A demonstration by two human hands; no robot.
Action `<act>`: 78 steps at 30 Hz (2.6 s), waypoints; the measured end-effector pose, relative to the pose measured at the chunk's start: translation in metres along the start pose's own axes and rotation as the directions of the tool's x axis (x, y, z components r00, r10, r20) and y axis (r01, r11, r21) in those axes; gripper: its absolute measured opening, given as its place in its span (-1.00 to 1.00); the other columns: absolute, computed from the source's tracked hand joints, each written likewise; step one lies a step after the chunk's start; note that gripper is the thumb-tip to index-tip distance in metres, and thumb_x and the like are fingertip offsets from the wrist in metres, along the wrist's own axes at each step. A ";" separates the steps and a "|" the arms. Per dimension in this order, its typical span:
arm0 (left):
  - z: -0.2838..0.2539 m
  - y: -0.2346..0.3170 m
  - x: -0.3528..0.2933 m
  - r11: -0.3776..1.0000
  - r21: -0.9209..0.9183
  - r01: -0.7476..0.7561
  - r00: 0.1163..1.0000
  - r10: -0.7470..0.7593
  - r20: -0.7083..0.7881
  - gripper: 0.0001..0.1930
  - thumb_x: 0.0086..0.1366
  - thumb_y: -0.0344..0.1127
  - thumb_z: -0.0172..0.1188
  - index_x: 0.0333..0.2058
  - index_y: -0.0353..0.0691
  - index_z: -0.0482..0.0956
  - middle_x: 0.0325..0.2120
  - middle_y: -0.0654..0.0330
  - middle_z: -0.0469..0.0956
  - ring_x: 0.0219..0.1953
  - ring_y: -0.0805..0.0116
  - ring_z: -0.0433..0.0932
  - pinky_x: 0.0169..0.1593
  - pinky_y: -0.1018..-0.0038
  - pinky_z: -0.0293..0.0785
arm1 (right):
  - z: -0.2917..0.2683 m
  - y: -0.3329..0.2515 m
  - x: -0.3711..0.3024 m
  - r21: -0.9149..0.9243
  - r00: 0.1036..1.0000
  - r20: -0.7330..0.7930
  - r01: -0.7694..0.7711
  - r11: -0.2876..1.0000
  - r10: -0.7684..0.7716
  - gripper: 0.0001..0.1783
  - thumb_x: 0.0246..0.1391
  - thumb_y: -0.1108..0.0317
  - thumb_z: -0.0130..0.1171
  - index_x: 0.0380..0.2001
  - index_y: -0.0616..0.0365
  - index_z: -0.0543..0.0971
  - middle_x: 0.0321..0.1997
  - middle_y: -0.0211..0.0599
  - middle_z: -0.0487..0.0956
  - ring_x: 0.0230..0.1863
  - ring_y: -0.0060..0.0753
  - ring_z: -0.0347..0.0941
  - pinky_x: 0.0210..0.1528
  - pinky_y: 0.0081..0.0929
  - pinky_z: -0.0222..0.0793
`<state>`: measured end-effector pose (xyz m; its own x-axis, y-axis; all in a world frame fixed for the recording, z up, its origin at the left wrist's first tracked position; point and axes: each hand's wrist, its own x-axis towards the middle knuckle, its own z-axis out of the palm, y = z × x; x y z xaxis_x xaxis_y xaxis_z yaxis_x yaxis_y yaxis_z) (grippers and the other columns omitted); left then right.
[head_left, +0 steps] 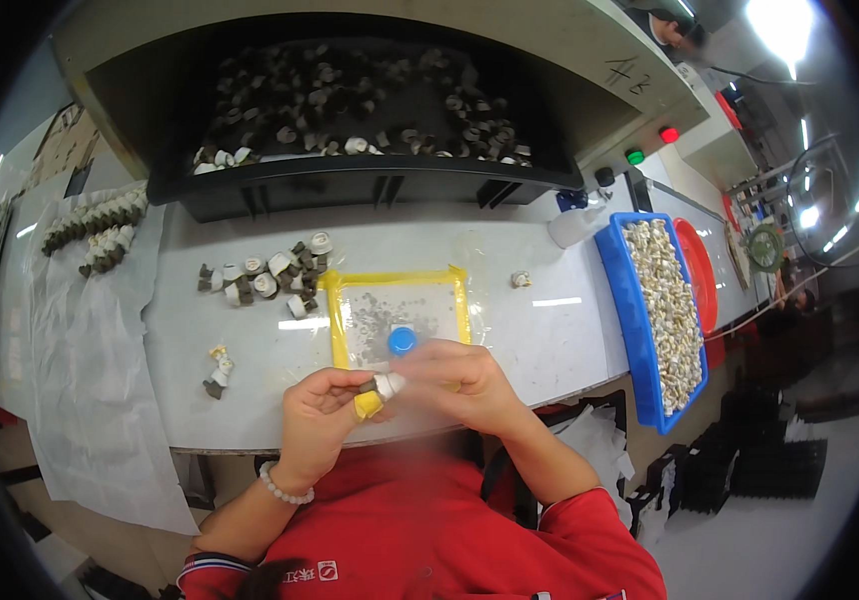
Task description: The person assembles small cylindrical components by hand at a workstation. They pick up a base piece, apply a substance from a squeeze bottle, and attach a smaller cap-like piece. The assembled units are placed into a blue tray, while raw components are organized in a black tray and on the table.
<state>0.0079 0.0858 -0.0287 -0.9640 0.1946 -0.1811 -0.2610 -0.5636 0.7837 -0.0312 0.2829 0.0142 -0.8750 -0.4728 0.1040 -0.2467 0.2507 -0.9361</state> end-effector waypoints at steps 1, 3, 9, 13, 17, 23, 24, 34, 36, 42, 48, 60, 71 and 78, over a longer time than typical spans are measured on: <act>0.002 0.004 -0.004 0.999 0.036 0.014 1.000 -0.013 -0.014 -0.83 0.19 -0.61 0.15 -0.21 -0.45 0.49 -0.26 -0.06 0.58 -0.28 0.21 0.62 -0.21 0.37 0.63 | -0.005 0.002 -0.001 -0.015 1.000 0.027 0.008 1.000 -0.007 -0.75 -0.09 0.57 0.21 -0.25 0.27 0.62 -0.27 -0.20 0.60 -0.24 -0.32 0.53 -0.17 -0.49 0.41; 0.005 0.010 -0.016 0.994 0.106 0.038 0.998 -0.033 -0.055 -0.82 0.15 -0.61 0.19 -0.24 -0.44 0.52 -0.26 0.01 0.59 -0.25 0.30 0.59 -0.20 0.44 0.58 | -0.021 0.004 -0.003 -0.192 0.999 -0.036 -0.002 0.981 -0.005 -0.77 -0.10 0.57 0.22 -0.27 0.28 0.62 -0.27 -0.20 0.59 -0.22 -0.29 0.53 -0.14 -0.47 0.41; -0.047 0.035 -0.040 0.077 0.910 -0.408 0.743 0.608 0.282 -0.67 -0.14 -0.65 0.22 -0.29 -0.35 0.55 -0.33 0.03 0.51 -0.36 0.06 0.49 -0.28 0.30 0.46 | -0.096 0.036 -0.013 -0.599 0.900 -0.417 -0.167 0.783 -0.127 -0.65 -0.15 0.54 0.22 -0.18 0.26 0.56 -0.09 -0.11 0.50 -0.01 -0.10 0.42 0.04 -0.34 0.31; -0.068 0.045 -0.049 -0.171 0.952 -0.253 0.688 0.660 0.301 -0.64 -0.16 -0.65 0.22 -0.27 -0.35 0.54 -0.30 -0.01 0.46 -0.25 -0.02 0.43 -0.20 0.26 0.40 | -0.103 0.045 -0.005 -0.692 0.923 -0.375 -0.222 0.687 -0.080 -0.69 -0.10 0.52 0.21 -0.18 0.26 0.55 -0.13 -0.11 0.50 -0.05 -0.06 0.40 0.00 -0.33 0.32; -0.061 0.052 -0.042 -0.132 0.973 -0.191 0.657 0.719 0.227 -0.60 -0.15 -0.61 0.25 -0.21 -0.34 0.53 -0.22 -0.01 0.43 -0.20 -0.02 0.41 -0.13 0.24 0.39 | -0.094 0.045 -0.001 -0.661 0.935 -0.353 -0.224 0.717 -0.034 -0.75 -0.09 0.52 0.20 -0.25 0.27 0.55 -0.26 -0.12 0.50 -0.19 -0.05 0.43 -0.12 -0.30 0.35; -0.026 0.060 0.008 -0.128 0.949 -0.288 0.744 0.593 0.306 -0.60 -0.08 -0.54 0.22 -0.16 -0.37 0.50 -0.19 -0.04 0.42 -0.18 0.01 0.42 -0.12 0.24 0.41 | -0.050 0.029 -0.003 -0.647 0.962 -0.229 -0.035 0.762 -0.151 -0.77 -0.16 0.53 0.20 -0.32 0.23 0.56 -0.36 -0.13 0.49 -0.30 -0.05 0.44 -0.25 -0.29 0.38; -0.020 0.058 0.018 -0.127 0.947 -0.295 0.765 0.563 0.313 -0.61 -0.06 -0.52 0.21 -0.16 -0.39 0.49 -0.19 -0.05 0.43 -0.19 0.03 0.41 -0.13 0.24 0.41 | -0.043 0.027 -0.005 -0.652 0.969 -0.195 -0.012 0.758 -0.153 -0.76 -0.18 0.53 0.19 -0.32 0.22 0.56 -0.36 -0.13 0.49 -0.31 -0.06 0.44 -0.26 -0.29 0.38; -0.014 0.053 0.032 -0.125 0.968 -0.217 0.885 0.393 0.249 -0.80 -0.07 -0.57 0.15 -0.39 -0.36 0.41 -0.37 0.02 0.44 -0.30 0.07 0.39 -0.21 0.25 0.39 | -0.032 0.020 -0.012 -0.774 0.932 0.071 0.277 0.570 -0.356 -0.66 -0.18 0.50 0.30 -0.23 0.20 0.58 -0.27 -0.22 0.56 -0.27 -0.17 0.47 -0.24 -0.32 0.41; -0.015 0.049 0.028 -0.027 0.966 -0.259 0.880 0.405 0.247 -0.77 -0.09 -0.57 0.17 -0.38 -0.36 0.41 -0.40 0.05 0.44 -0.33 0.11 0.39 -0.22 0.31 0.39 | -0.028 0.019 -0.013 -0.752 0.964 -0.016 0.164 0.638 -0.267 -0.68 -0.18 0.49 0.31 -0.24 0.20 0.59 -0.30 -0.23 0.56 -0.29 -0.20 0.47 -0.25 -0.36 0.41; -0.010 0.043 0.007 0.831 0.524 -0.188 0.977 0.215 0.009 -0.73 0.04 -0.62 0.18 -0.25 -0.34 0.42 -0.30 0.20 0.45 -0.25 0.45 0.43 -0.22 0.53 0.40 | -0.028 0.015 -0.008 -0.710 0.980 -0.060 0.093 0.698 -0.192 -0.71 -0.17 0.50 0.30 -0.27 0.21 0.60 -0.33 -0.23 0.55 -0.32 -0.22 0.46 -0.26 -0.40 0.42; -0.009 0.032 0.000 0.997 0.076 0.017 0.998 -0.021 0.057 -0.61 0.12 -0.70 0.09 -0.02 -0.40 0.40 -0.17 0.17 0.43 -0.11 0.42 0.47 -0.04 0.50 0.49 | -0.018 0.004 0.015 -0.649 0.981 0.022 0.161 0.743 -0.194 -0.74 -0.14 0.49 0.28 -0.28 0.21 0.60 -0.33 -0.24 0.53 -0.30 -0.20 0.46 -0.25 -0.37 0.43; -0.010 0.011 -0.006 0.998 -0.017 0.063 0.998 -0.062 0.023 -0.67 0.13 -0.67 0.17 -0.09 -0.44 0.48 -0.19 0.12 0.55 -0.12 0.37 0.55 -0.02 0.50 0.51 | -0.015 -0.014 0.033 -0.787 0.942 0.301 0.332 0.519 -0.146 -0.74 -0.23 0.55 0.17 -0.33 0.25 0.58 -0.41 -0.27 0.46 -0.37 -0.27 0.41 -0.29 -0.40 0.41; -0.003 0.007 -0.002 0.995 -0.086 0.049 0.997 -0.054 -0.059 -0.68 0.14 -0.70 0.14 -0.09 -0.48 0.46 -0.22 -0.02 0.56 -0.21 0.23 0.60 -0.01 0.36 0.56 | -0.015 -0.012 0.034 -0.778 0.951 0.275 0.307 0.547 -0.143 -0.77 -0.20 0.53 0.18 -0.36 0.26 0.59 -0.42 -0.25 0.48 -0.37 -0.26 0.42 -0.28 -0.40 0.42; -0.006 0.003 -0.003 0.994 -0.104 0.016 0.999 -0.020 -0.039 -0.69 0.14 -0.69 0.14 -0.10 -0.45 0.44 -0.22 -0.02 0.56 -0.22 0.24 0.60 -0.06 0.35 0.58 | -0.017 -0.004 0.023 -0.562 0.998 0.010 0.050 0.826 -0.054 -0.72 -0.10 0.55 0.24 -0.23 0.27 0.60 -0.29 -0.22 0.54 -0.28 -0.29 0.48 -0.22 -0.48 0.39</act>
<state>0.0094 0.0786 -0.0298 -0.9599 0.1739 -0.2197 -0.2797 -0.6409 0.7149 -0.0570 0.2855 0.0257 -0.8561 -0.4943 0.1508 -0.4817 0.6576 -0.5792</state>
